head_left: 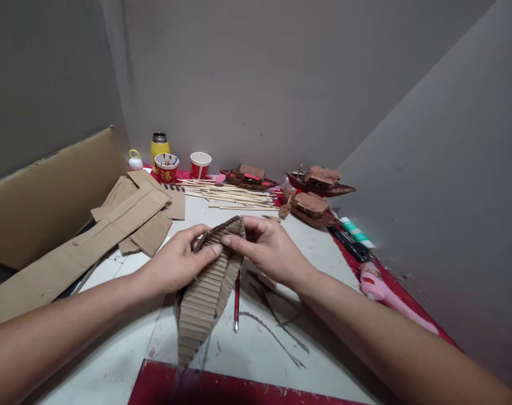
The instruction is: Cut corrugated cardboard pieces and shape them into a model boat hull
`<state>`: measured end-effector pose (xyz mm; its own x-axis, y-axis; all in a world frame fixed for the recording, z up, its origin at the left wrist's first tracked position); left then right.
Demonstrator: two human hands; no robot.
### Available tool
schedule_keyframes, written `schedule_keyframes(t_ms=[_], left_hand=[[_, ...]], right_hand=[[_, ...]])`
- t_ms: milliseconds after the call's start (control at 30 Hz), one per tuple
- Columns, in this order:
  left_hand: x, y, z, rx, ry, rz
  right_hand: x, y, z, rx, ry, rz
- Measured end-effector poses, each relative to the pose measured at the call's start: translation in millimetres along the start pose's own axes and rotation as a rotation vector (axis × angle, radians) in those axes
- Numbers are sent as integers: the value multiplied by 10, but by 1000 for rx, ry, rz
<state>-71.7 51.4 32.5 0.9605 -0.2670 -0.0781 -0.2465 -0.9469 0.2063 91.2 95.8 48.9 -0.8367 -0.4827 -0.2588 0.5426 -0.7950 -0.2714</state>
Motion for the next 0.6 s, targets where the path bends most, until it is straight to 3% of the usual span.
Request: schedule_keyframes(t_ms=[133,267,433,600], left_hand=[[-35,-23,7,-113,146,120],[-30,-35,51,-141,148,157],[19,-30,127,-141,166,182],[26,-65,211,-127,165,120]], right_hand=[[-189,-60,38,-44,69,-142],[-352,-36,75,-97,127,-242],[-338,76,116,-103,190,-279],[-276,126,155,-123,225,-309]])
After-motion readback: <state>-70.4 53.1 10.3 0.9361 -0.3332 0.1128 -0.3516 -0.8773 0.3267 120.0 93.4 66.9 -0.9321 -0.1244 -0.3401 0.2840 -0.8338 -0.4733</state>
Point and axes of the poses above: each hand's wrist, its own y-axis away from the middle knuckle, its own x-axis out of the palm, z = x × y, the point moved 2 cm from there along -y, towards the middle knuckle, and after that the axes turned 8 degrees about -x, right-handed, at the moved point
